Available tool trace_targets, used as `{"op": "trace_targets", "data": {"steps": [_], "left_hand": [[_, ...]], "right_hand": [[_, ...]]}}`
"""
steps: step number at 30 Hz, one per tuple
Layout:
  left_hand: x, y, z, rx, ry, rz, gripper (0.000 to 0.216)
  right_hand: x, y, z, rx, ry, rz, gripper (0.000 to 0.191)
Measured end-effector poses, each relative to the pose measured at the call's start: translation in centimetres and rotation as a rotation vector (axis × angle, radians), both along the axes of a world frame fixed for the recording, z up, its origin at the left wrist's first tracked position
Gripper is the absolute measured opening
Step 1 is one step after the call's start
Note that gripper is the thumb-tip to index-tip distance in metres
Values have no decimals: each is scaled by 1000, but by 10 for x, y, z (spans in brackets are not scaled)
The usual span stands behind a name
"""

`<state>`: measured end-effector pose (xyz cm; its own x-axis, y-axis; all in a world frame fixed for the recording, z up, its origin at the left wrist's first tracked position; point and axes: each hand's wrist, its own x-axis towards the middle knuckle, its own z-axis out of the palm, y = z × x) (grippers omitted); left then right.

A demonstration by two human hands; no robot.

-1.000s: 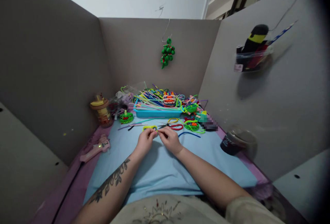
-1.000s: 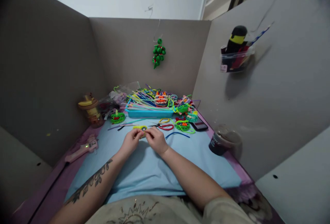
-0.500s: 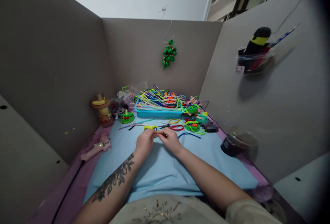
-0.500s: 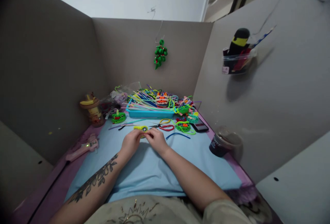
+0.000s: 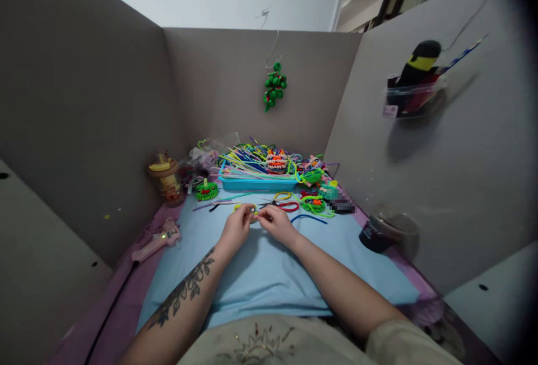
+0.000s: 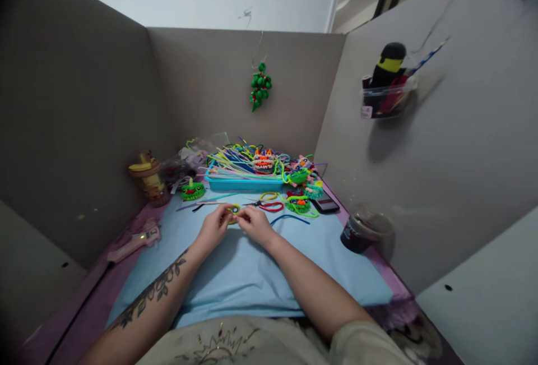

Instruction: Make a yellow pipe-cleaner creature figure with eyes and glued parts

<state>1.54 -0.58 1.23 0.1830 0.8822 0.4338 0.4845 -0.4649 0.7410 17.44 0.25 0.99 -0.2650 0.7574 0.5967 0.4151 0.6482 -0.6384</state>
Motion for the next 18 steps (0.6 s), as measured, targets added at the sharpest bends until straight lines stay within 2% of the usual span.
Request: {"op": "trace_targets", "data": {"steps": [6,14,18], "left_hand": [[0,4,-1,31,131,18,19],[5,2,-3,-97,-25,12,21],[10,-1,0,-149,-102,2,21]], "right_hand": [[3,2,0,-5,15,-33,9],[-1,3,-5,-9,58,-129,11],[-5,1,-8,53,34,-179,11]]}}
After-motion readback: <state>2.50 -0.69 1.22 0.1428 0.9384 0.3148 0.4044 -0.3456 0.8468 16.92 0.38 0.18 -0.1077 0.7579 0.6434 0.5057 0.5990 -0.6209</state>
